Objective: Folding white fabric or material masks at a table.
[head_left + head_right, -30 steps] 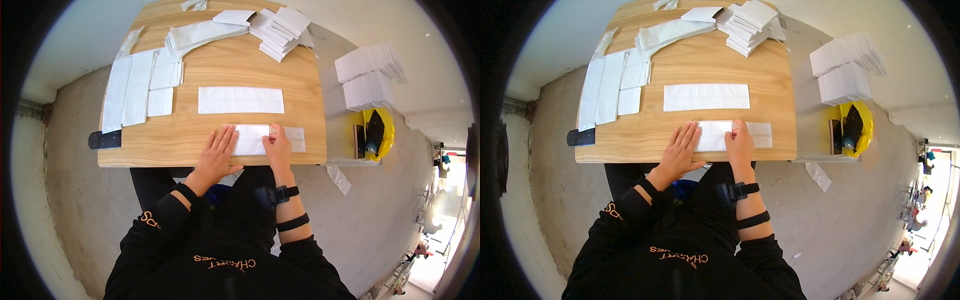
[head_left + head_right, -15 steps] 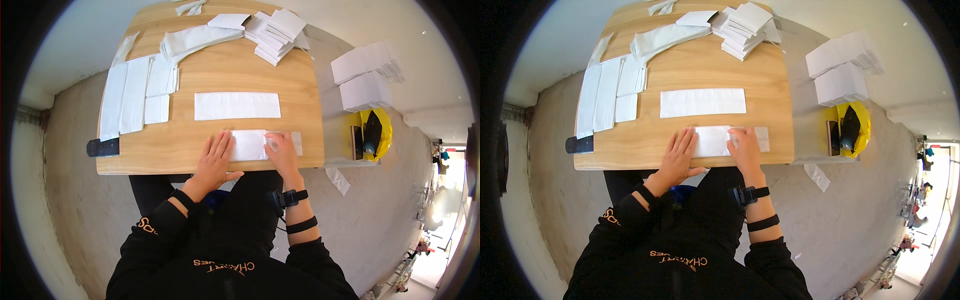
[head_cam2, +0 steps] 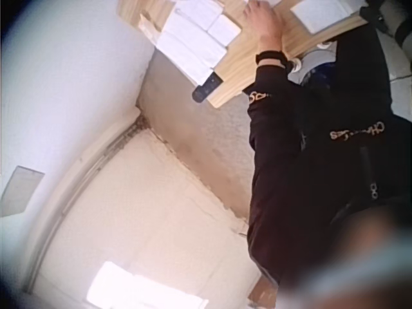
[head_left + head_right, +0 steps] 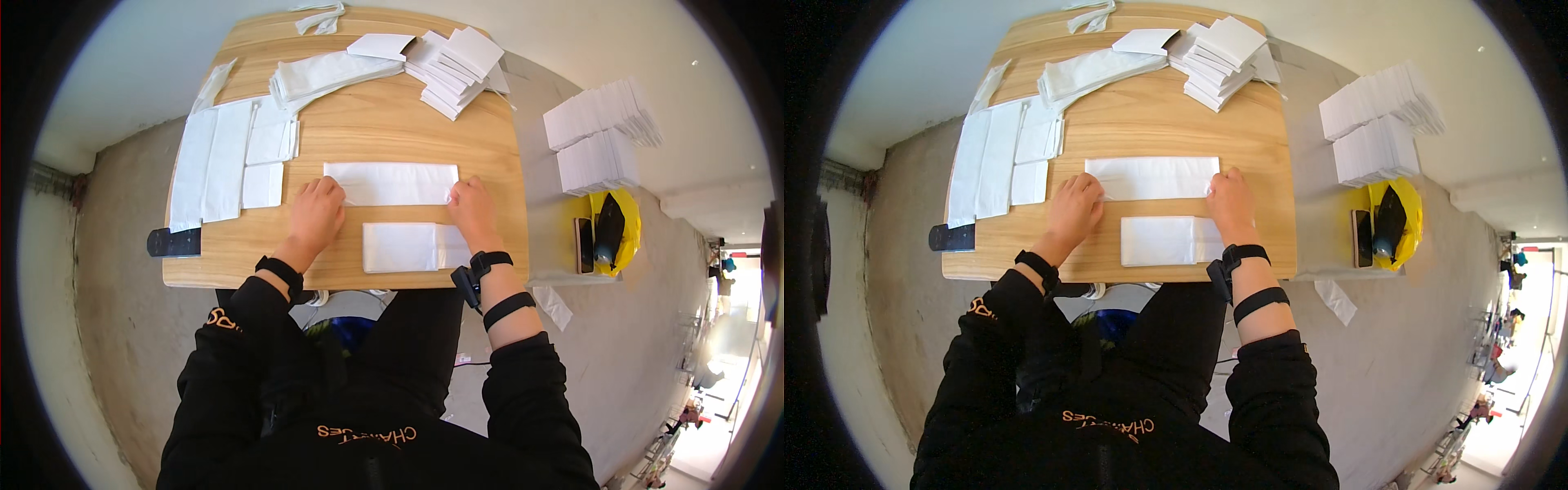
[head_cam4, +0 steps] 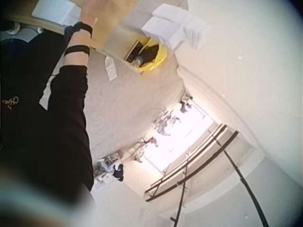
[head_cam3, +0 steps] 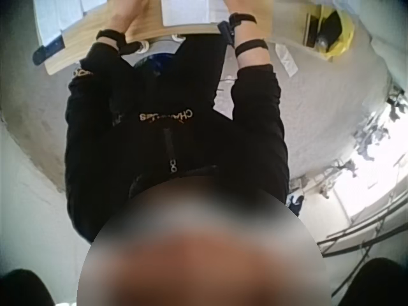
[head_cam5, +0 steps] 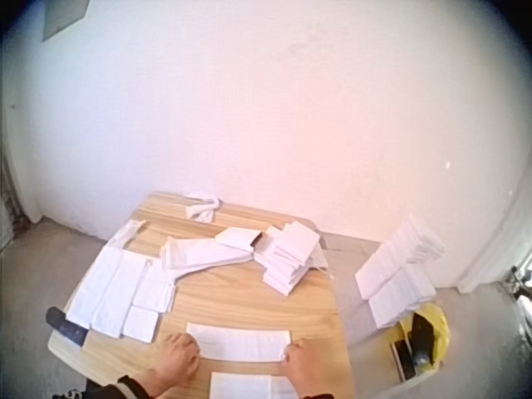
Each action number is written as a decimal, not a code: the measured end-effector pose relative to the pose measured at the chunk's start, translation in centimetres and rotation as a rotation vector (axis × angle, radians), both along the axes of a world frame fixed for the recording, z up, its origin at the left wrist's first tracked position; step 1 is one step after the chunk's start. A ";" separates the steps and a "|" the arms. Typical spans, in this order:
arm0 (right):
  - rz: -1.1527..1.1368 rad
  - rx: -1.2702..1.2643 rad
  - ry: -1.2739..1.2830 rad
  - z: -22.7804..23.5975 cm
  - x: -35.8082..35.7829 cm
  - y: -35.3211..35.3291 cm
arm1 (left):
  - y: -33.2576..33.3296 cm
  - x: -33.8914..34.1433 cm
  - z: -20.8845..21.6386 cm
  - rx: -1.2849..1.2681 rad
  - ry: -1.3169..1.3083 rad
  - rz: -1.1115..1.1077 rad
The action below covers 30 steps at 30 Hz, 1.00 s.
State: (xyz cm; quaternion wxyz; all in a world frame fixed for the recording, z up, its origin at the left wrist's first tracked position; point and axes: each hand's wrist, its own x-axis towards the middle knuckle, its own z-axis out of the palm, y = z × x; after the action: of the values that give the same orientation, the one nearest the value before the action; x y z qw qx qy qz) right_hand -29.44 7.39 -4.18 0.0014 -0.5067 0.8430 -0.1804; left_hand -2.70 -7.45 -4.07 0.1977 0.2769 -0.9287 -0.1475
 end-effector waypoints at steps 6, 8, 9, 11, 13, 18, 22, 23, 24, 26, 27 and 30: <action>-0.097 0.016 -0.101 0.4 0.2 -0.1 | -0.7 -0.5 -0.2 -0.090 0.013 -0.009; -0.110 -0.004 -0.187 0.7 0.4 0.1 | -0.7 -0.6 0.0 -0.066 0.055 0.016; -0.108 -0.004 -0.191 0.8 0.8 0.2 | -0.8 -0.6 0.1 -0.066 0.052 0.018; 0.027 -0.183 -0.165 0.9 2.0 0.5 | -0.9 -0.7 0.2 -0.006 0.048 0.057; 0.095 -0.191 -0.149 1.1 2.6 0.1 | -1.1 -0.8 0.3 0.029 0.058 0.071; 0.187 -0.178 -0.103 0.7 3.7 -0.5 | -1.1 -0.9 1.1 0.136 0.070 0.102; 0.160 -0.144 -0.129 -0.1 3.6 -0.6 | -0.7 -1.4 1.2 -0.043 -0.040 -0.072; 0.155 -0.135 -0.138 0.0 3.7 -0.7 | -0.6 -1.5 1.0 -0.092 -0.112 -0.118; 0.156 -0.134 -0.138 0.2 3.7 -0.7 | -0.6 -1.5 0.9 -0.091 -0.112 -0.117; 0.128 -0.099 -0.216 0.4 3.6 -0.7 | -0.5 -1.5 0.8 -0.206 -0.174 -0.124; 0.128 -0.097 -0.215 0.5 3.6 -0.6 | -0.5 -1.6 0.7 -0.205 -0.173 -0.124; 0.115 -0.103 -0.236 0.8 3.6 -0.4 | -0.6 -1.6 0.5 -0.207 -0.172 -0.112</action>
State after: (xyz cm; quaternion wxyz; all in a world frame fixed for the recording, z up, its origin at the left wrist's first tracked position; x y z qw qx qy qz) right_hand -25.89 7.04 -3.36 0.0851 -0.5288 0.7962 -0.2815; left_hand -4.25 -8.06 -3.56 0.1364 0.2144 -0.9664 -0.0377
